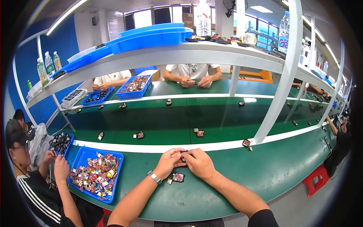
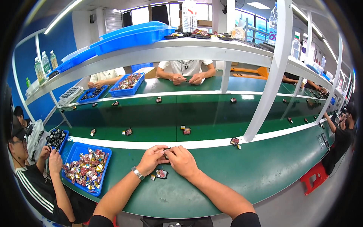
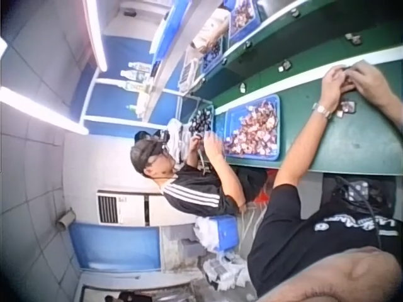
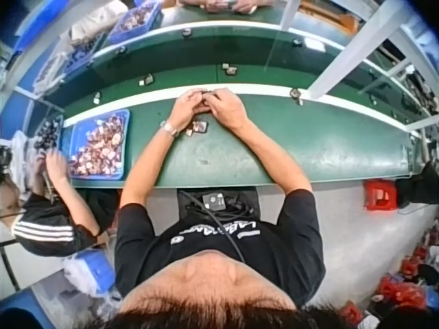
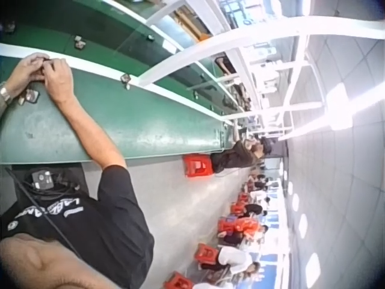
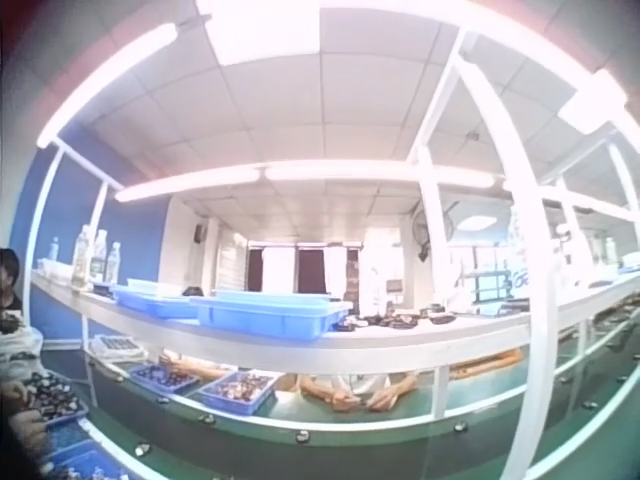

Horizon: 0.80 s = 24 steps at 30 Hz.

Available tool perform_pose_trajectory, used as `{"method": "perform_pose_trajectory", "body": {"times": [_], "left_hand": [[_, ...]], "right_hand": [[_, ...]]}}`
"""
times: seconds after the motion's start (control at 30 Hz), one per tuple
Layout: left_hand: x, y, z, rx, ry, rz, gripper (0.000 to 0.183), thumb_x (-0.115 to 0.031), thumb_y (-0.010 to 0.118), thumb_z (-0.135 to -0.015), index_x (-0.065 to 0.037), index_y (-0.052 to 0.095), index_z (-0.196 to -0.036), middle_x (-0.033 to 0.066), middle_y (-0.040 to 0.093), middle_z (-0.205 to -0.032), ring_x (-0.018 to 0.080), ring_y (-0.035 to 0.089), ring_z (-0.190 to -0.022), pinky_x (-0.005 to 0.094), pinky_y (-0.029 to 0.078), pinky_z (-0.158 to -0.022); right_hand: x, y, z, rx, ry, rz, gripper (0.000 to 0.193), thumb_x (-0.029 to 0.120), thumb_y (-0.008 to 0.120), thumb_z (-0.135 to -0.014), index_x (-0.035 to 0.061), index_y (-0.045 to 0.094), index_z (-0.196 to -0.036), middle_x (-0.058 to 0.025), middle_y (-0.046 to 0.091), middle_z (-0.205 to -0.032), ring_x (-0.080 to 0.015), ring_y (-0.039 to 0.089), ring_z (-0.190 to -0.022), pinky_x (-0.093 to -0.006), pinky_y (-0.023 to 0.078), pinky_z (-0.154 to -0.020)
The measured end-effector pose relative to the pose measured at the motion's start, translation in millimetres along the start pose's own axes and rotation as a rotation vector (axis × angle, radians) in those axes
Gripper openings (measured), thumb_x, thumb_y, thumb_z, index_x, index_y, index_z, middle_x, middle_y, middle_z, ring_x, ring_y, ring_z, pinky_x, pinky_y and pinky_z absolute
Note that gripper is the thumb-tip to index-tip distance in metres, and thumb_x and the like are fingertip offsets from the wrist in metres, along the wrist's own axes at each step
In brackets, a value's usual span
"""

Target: Assembling small toy vehicles on a factory assembly line by attaching parts and placing them on the conveyor belt.

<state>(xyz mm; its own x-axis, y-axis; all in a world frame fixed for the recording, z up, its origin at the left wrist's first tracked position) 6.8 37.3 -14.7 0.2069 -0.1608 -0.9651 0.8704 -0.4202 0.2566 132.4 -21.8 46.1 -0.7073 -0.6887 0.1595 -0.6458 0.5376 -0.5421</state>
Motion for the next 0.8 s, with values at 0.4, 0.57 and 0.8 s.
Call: {"method": "perform_pose_trajectory", "body": {"times": [0.4, 0.57, 0.8], "left_hand": [[2, 0, 0, 0.032, -0.009, 0.035, 0.026, -0.01, 0.05, -0.101, -0.001, 0.053, -0.125, 0.0093, 0.065, -0.112, 0.0176, 0.066, -0.1, 0.034, 0.058, -0.089], [1, 3, 0, 0.016, 0.013, 0.01, 0.026, -0.01, 0.051, -0.1, 0.0, 0.054, -0.124, 0.0094, 0.065, -0.111, 0.0169, 0.066, -0.099, 0.0339, 0.058, -0.088], [2, -2, -1, -0.051, 0.083, 0.007, 0.024, -0.008, 0.052, -0.1, 0.002, 0.055, -0.122, 0.0097, 0.067, -0.106, 0.016, 0.067, -0.095, 0.0315, 0.059, -0.083]], "right_hand": [[-1, 6, 3, 0.015, -0.014, 0.048, 0.014, 0.005, 0.072, -0.073, 0.006, 0.067, -0.086, -0.004, 0.062, -0.086, -0.0218, 0.06, -0.077, -0.0335, 0.052, -0.069], [1, 7, 3, 0.014, -0.017, 0.122, 0.012, 0.005, 0.071, -0.073, 0.0055, 0.066, -0.083, -0.0042, 0.062, -0.086, -0.0214, 0.06, -0.077, -0.0338, 0.052, -0.068], [-12, 1, -1, -0.022, 0.186, -0.19, 0.016, 0.002, 0.071, -0.077, 0.0015, 0.068, -0.093, -0.0078, 0.063, -0.088, -0.0234, 0.062, -0.081, -0.0315, 0.054, -0.068]]}}
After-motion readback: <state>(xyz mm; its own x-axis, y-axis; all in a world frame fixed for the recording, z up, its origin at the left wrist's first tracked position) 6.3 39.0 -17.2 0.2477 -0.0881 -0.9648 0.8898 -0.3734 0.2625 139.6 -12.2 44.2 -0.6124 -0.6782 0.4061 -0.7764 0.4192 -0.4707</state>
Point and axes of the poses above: each hand's wrist, its own z-axis away from the middle knuckle, its own y-axis out of the palm, x = y × z, the point moved 7 cm from there along -z, towards the middle knuckle
